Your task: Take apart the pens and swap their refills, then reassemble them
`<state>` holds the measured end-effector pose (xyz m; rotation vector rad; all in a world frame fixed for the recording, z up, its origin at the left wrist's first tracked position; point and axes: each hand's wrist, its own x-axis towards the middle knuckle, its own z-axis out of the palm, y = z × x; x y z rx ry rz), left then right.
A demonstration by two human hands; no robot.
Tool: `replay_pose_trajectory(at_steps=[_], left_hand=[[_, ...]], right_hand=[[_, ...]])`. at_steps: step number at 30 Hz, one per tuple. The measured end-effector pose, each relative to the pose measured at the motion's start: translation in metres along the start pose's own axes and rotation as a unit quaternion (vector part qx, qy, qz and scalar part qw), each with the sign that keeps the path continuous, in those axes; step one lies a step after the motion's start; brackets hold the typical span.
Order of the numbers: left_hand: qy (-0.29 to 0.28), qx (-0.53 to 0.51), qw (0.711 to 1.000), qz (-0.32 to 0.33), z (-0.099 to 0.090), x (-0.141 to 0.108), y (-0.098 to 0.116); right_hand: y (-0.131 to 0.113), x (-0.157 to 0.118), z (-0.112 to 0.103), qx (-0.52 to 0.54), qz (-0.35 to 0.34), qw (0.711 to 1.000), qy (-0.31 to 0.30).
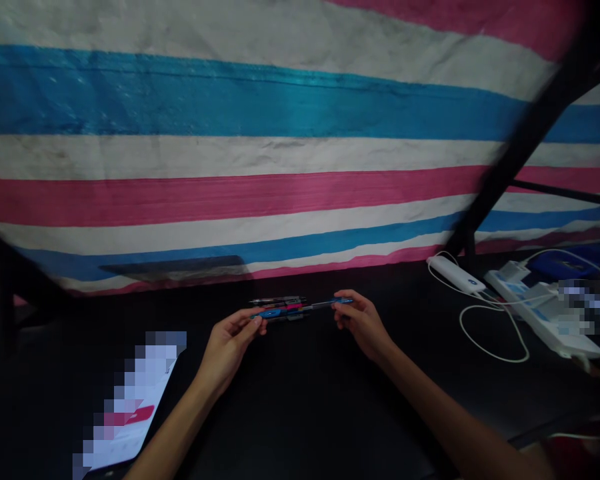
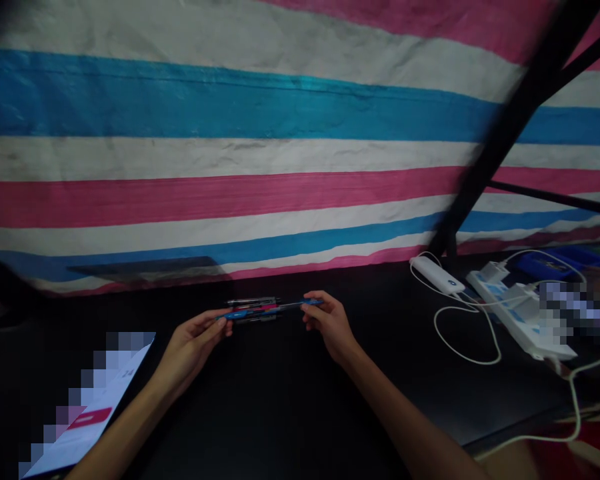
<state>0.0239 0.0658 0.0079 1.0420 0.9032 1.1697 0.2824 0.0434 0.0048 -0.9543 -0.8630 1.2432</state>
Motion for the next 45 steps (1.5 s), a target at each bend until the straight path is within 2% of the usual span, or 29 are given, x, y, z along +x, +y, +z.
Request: replay_pose_trajectory(at_steps=[33, 37, 42, 45], left_hand=[[0.013, 0.007, 1.000, -0.007, 0.002, -0.002, 0.004], [0.002, 0.018, 1.000, -0.001, 0.005, -0.003, 0.002], [-0.030, 0.088, 0.995, 0.020, 0.015, -0.008, -0.001], [-0.039, 0.123, 0.991, 0.026, 0.018, -0.010, -0.002]], right_hand=[[-0.002, 0.000, 0.000, -0.005, 0.002, 1.000, 0.012], [0.000, -0.002, 0.001, -0.017, 0.003, 1.000, -0.008], [0.004, -0.007, 0.007, -0.068, -0.010, 0.995, -0.066], [0.004, -0.009, 0.010, -0.100, -0.024, 0.992, -0.069]])
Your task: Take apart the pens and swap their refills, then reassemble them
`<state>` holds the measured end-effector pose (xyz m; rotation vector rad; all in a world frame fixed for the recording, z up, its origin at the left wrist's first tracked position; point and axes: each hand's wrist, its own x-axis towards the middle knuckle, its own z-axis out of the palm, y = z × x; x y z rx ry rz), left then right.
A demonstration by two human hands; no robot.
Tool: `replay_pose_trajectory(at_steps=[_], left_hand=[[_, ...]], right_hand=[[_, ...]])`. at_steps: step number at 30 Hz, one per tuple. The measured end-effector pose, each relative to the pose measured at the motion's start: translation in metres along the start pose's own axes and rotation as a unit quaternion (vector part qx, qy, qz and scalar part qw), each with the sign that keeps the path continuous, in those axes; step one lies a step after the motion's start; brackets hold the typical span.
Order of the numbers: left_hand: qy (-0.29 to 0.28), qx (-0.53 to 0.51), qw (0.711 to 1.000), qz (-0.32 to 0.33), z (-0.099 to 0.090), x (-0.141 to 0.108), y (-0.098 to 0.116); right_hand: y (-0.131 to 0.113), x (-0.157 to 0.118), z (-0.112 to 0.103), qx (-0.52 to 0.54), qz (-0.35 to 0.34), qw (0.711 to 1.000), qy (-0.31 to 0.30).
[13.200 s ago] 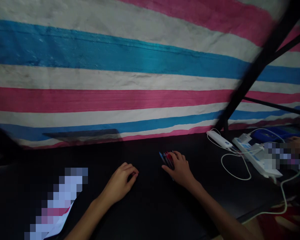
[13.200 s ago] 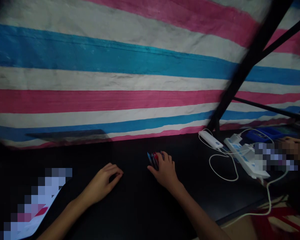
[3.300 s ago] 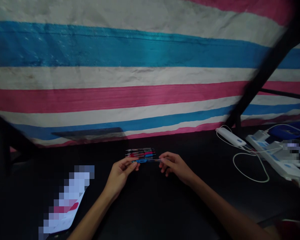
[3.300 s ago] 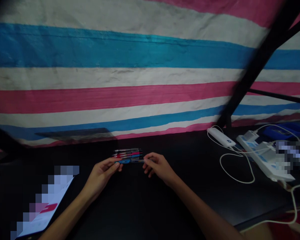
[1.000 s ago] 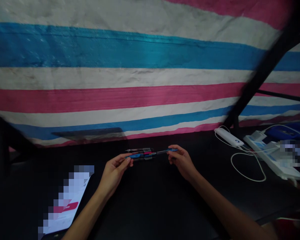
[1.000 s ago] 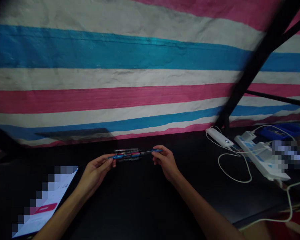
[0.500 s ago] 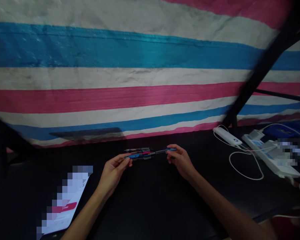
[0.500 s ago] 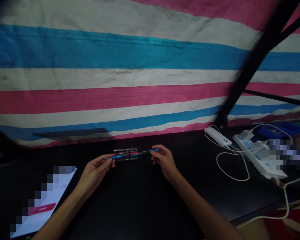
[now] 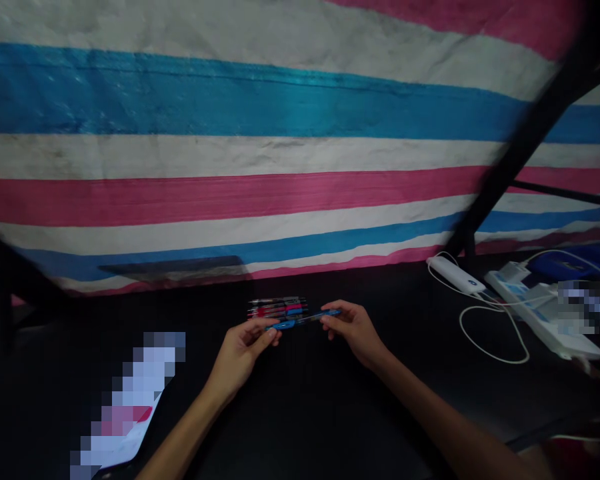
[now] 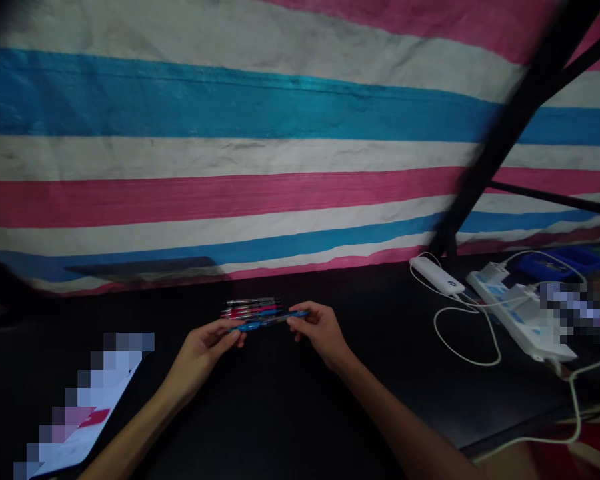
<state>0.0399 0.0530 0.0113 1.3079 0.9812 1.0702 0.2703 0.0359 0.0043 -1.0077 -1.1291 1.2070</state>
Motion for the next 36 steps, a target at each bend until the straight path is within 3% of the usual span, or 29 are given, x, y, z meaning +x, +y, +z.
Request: replay_pose_trajectory(at_steps=[3, 7, 14, 20, 27, 30, 36], left_hand=[[0.004, 0.032, 0.999, 0.007, 0.000, 0.000, 0.000], [0.006, 0.046, 0.999, 0.016, -0.003, 0.002, 0.000], [0.015, 0.018, 1.000, 0.020, -0.005, 0.003, 0.006], [0.001, 0.004, 1.000, 0.011, -0.006, 0.003, 0.004], [0.002, 0.014, 1.000, 0.019, -0.006, 0.003, 0.003], [0.001, 0.006, 1.000, 0.023, -0.006, 0.002, 0.003], [-0.002, -0.003, 1.000, 0.015, -0.005, 0.002, 0.003]], right_hand=[[0.001, -0.001, 0.001, -0.070, -0.004, 0.997, 0.009], [0.004, -0.001, 0.001, -0.151, 0.038, 0.988, -0.001], [-0.009, -0.004, -0.001, -0.072, -0.047, 0.995, -0.055], [-0.009, -0.003, -0.001, -0.138, 0.000, 0.989, -0.056], [-0.008, -0.004, -0.003, -0.128, -0.031, 0.987, -0.095], [-0.004, -0.004, -0.003, -0.170, -0.027, 0.982, -0.082], [-0.005, -0.006, -0.001, -0.153, -0.055, 0.983, -0.080]])
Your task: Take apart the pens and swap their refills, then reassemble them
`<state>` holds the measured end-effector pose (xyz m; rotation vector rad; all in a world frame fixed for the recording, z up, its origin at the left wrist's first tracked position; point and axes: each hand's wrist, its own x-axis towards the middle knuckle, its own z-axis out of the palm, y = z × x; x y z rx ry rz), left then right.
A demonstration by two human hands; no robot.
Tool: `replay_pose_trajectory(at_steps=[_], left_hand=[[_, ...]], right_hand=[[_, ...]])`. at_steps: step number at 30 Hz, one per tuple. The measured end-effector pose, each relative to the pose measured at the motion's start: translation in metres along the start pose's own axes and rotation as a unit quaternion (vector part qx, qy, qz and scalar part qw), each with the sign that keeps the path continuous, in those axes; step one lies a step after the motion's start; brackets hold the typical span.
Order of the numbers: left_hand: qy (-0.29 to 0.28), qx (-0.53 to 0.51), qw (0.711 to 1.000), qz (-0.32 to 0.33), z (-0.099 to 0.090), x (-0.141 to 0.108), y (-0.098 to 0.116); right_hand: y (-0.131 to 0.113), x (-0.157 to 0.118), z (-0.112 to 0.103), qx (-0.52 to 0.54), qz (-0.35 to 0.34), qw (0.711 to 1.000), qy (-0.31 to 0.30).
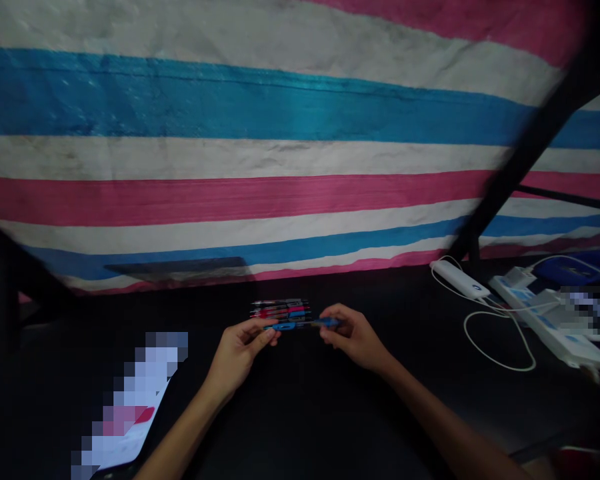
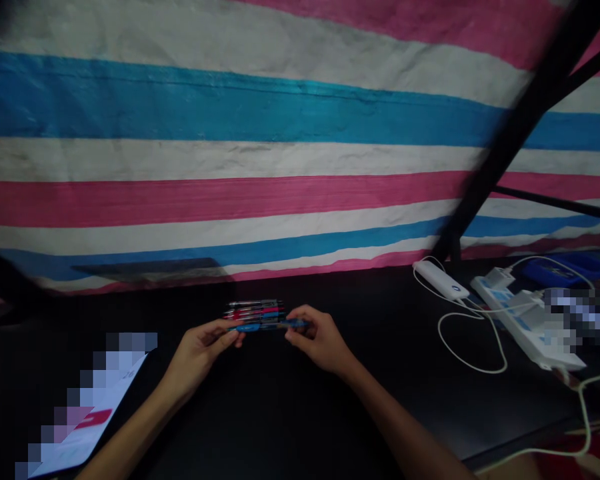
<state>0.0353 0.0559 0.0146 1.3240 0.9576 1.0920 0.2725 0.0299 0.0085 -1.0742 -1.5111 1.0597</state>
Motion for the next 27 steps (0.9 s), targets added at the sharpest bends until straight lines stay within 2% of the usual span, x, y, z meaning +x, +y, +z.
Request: replay_pose_trajectory(at_steps=[5, 9, 12, 15, 19, 23, 27], left_hand=[[-0.007, 0.007, 1.000, 0.001, 0.0006, -0.0009, 0.0043], [-0.007, 0.006, 1.000, -0.003, 0.0003, -0.0009, 0.0049], [-0.014, 0.002, 1.000, -0.006, 0.0006, -0.0006, 0.0034], [-0.014, 0.007, 1.000, -0.004, 0.0006, 0.0000, 0.0022], [-0.011, 0.002, 1.000, -0.007, -0.0006, 0.0010, 0.0011], [-0.014, 0.004, 1.000, -0.013, -0.0005, 0.0012, 0.0001], [-0.005, 0.005, 1.000, -0.020, 0.0002, 0.0005, -0.0011]], right_hand=[[0.0002, 0.0003, -0.0003, -0.045, 0.033, 0.998, -0.015], [-0.0029, 0.0002, -0.0026, -0.043, -0.011, 0.999, 0.008], [-0.0026, 0.0001, -0.0034, -0.097, -0.007, 0.995, -0.007], [-0.0003, 0.0002, -0.0022, -0.088, 0.008, 0.996, -0.001], [-0.0001, 0.0001, -0.0020, -0.081, -0.034, 0.996, 0.028], [-0.0022, -0.0006, -0.0037, -0.156, -0.026, 0.987, -0.006], [-0.0031, -0.0010, -0.0027, -0.185, -0.017, 0.982, -0.011]])
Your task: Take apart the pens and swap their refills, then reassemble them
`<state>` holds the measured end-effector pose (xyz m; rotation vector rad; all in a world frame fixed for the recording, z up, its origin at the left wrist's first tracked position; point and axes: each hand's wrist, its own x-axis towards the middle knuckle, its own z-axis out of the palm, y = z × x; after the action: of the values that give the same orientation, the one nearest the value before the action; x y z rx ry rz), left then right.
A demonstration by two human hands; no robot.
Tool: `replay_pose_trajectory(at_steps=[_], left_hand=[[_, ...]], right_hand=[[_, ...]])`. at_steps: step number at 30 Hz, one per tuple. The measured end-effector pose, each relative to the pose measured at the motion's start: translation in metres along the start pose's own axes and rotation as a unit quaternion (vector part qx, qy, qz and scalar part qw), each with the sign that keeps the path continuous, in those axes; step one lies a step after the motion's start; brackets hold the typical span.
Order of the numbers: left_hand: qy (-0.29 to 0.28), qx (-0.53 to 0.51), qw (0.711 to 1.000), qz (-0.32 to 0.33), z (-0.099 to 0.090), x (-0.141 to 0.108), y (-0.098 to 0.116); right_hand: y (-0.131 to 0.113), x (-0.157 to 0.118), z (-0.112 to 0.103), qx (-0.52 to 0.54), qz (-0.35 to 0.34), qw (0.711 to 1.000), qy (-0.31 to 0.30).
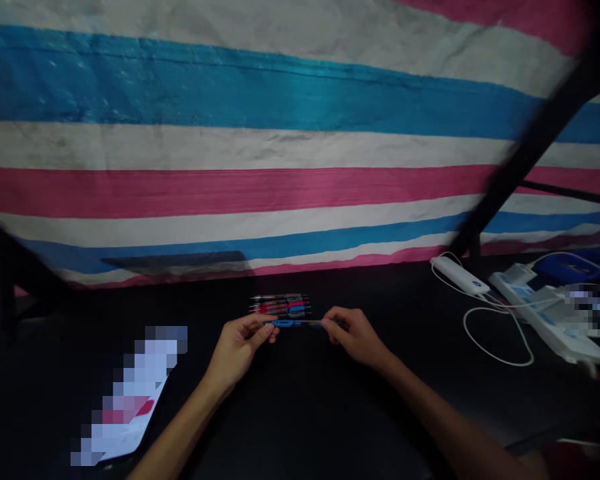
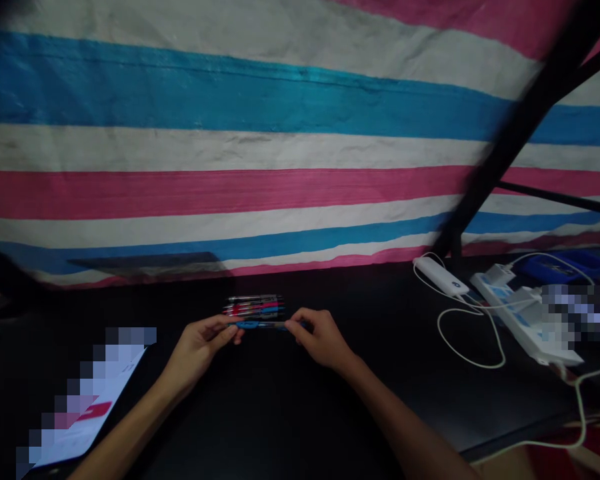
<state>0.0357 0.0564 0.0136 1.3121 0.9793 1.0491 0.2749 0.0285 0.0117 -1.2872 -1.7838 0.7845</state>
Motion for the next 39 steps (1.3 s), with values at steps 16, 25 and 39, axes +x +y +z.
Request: replay_pose_trajectory(at_steps=[16, 25, 39], left_hand=[[-0.103, -0.020, 0.990, -0.098, 0.000, 0.000, -0.002], [-0.158, 0.012, 0.982, -0.101, 0.006, -0.004, 0.002], [-0.090, 0.124, 0.987, -0.045, 0.014, -0.008, -0.005]], right_hand=[[0.001, 0.000, 0.002, 0.028, -0.088, 0.991, 0.101], [0.001, 0.001, 0.006, 0.218, 0.027, 0.971, 0.096], [-0.008, 0.001, 0.003, 0.210, 0.064, 0.971, 0.099]])
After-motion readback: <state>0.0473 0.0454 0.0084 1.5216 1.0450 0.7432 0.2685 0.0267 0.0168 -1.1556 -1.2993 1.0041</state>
